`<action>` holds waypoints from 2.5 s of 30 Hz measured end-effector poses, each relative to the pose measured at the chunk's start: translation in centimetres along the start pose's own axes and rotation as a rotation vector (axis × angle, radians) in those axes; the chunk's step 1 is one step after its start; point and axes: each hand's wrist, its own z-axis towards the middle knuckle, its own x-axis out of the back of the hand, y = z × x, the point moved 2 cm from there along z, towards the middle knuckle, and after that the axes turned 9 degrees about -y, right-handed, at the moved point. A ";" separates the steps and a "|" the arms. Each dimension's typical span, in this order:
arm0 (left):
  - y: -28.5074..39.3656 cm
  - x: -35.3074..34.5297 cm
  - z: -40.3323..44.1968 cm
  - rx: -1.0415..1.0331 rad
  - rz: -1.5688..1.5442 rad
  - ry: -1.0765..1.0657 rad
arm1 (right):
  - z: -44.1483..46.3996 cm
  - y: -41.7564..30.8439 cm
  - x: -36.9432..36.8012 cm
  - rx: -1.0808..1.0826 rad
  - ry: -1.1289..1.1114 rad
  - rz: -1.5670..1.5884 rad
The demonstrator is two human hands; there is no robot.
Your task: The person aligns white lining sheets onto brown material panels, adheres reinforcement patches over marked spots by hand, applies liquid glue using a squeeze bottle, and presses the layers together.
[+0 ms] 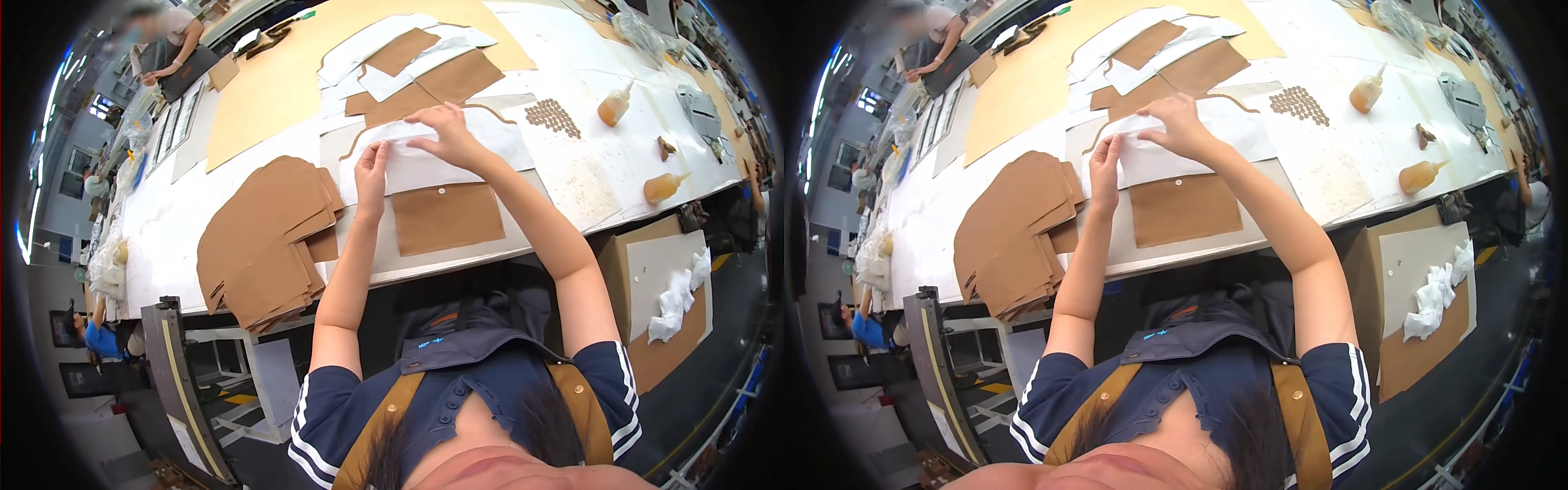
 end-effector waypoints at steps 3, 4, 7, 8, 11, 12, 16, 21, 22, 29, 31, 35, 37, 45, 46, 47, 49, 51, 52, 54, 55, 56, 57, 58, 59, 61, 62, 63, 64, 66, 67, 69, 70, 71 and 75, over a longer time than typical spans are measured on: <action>0.0 -0.1 -0.4 -0.031 -0.009 0.010 | 1.8 -0.1 -1.0 -0.123 -0.236 0.115; -0.1 0.2 -0.5 -0.038 0.030 0.011 | 2.0 0.0 -1.2 -0.173 -0.326 0.127; -0.1 0.3 -0.6 -0.059 0.099 0.017 | 1.4 -0.4 -1.0 -0.121 -0.159 0.231; 0.0 0.1 -0.6 -0.039 0.083 0.022 | 1.2 -0.5 -0.7 -0.125 -0.144 0.240; 0.2 -0.5 -0.6 0.000 0.054 0.008 | 1.0 -1.4 -0.6 -0.081 -0.090 0.193; 0.2 -0.7 -0.7 0.002 0.057 -0.013 | 1.3 -1.7 -0.7 -0.048 -0.088 0.174; 0.1 -0.5 -1.0 -0.006 0.190 -0.038 | 1.8 -1.8 -1.0 -0.045 -0.113 0.108; 0.8 0.0 -1.2 -0.046 0.116 0.029 | 0.4 -0.9 0.3 -0.113 -0.242 0.176; 0.8 0.2 -1.1 -0.038 0.132 0.030 | 0.0 -0.5 0.7 -0.122 -0.243 0.142; 0.3 -0.2 -0.4 -0.055 0.036 0.098 | -2.1 3.6 4.3 -0.227 -0.243 0.193; 0.1 -0.3 -0.2 -0.042 0.016 0.105 | -2.9 4.0 4.9 -0.246 -0.294 0.128; -0.4 -0.6 0.4 -0.053 -0.044 0.117 | -3.4 4.9 5.4 -0.386 -0.278 0.307; -0.7 -0.5 0.6 -0.026 -0.050 0.138 | -4.1 4.3 6.1 -0.362 -0.220 0.240; 0.3 -0.1 0.0 -0.062 -0.006 0.101 | -7.6 5.1 7.5 -0.401 -0.024 0.341; 1.0 -0.3 -0.6 -0.110 0.039 0.090 | -8.0 4.1 7.8 -0.377 0.001 0.342; 1.2 -0.1 -1.3 -0.139 0.100 0.086 | -8.7 3.3 8.0 -0.353 0.025 0.344; 2.1 0.6 -2.9 -0.184 0.251 0.045 | -10.6 1.8 8.3 -0.259 0.028 0.193; 3.2 1.2 -5.2 -0.270 0.479 -0.015 | -12.7 -0.3 8.5 -0.153 0.052 0.089; 3.7 1.5 -6.3 -0.314 0.593 -0.044 | -13.7 -1.5 8.5 -0.139 0.054 0.048; 4.7 1.9 -8.4 -0.458 0.777 -0.146 | -15.7 -3.7 8.3 -0.106 0.054 -0.029; 5.0 2.0 -9.4 -0.491 0.856 -0.181 | -16.9 -4.1 7.9 -0.088 0.025 -0.078; 5.2 2.1 -10.4 -0.525 0.934 -0.219 | -17.9 -4.5 7.4 -0.088 0.024 -0.094; 5.2 2.0 -11.4 -0.541 0.978 -0.235 | -18.8 -5.0 6.9 -0.089 0.023 -0.110; 4.7 2.2 -12.4 -0.532 1.028 -0.260 | -19.6 -5.2 6.4 -0.088 0.023 -0.127; 4.2 2.4 -13.0 -0.531 1.078 -0.287 | -20.4 -5.2 5.8 -0.087 0.005 -0.145; 3.4 2.7 -14.1 -0.528 1.154 -0.331 | -21.3 -5.2 5.1 -0.081 -0.001 -0.186; 3.2 2.7 -14.5 -0.526 1.179 -0.347 | -21.6 -5.3 4.8 -0.076 -0.003 -0.209; 2.9 2.7 -14.9 -0.524 1.204 -0.362 | -21.9 -5.3 4.6 -0.081 -0.006 -0.216; 2.9 2.6 -15.0 -0.524 1.214 -0.367 | -22.1 -5.2 4.5 -0.085 -0.008 -0.225; 2.9 2.4 -15.3 -0.525 1.234 -0.376 | -22.4 -5.1 4.3 -0.089 -0.010 -0.242; 2.8 2.4 -15.4 -0.527 1.253 -0.378 | -22.5 -5.1 4.2 -0.089 -0.010 -0.250; 2.6 2.6 -15.4 -0.531 1.291 -0.382 | -22.6 -5.1 4.0 -0.089 -0.015 -0.264; 2.5 2.7 -15.4 -0.528 1.289 -0.380 | -22.7 -5.3 4.0 -0.089 -0.019 -0.269; 2.4 2.7 -15.5 -0.526 1.288 -0.378 | -22.7 -5.4 3.9 -0.089 -0.024 -0.276; 2.4 2.7 -15.6 -0.515 1.288 -0.381 | -22.8 -5.4 3.7 -0.089 -0.025 -0.274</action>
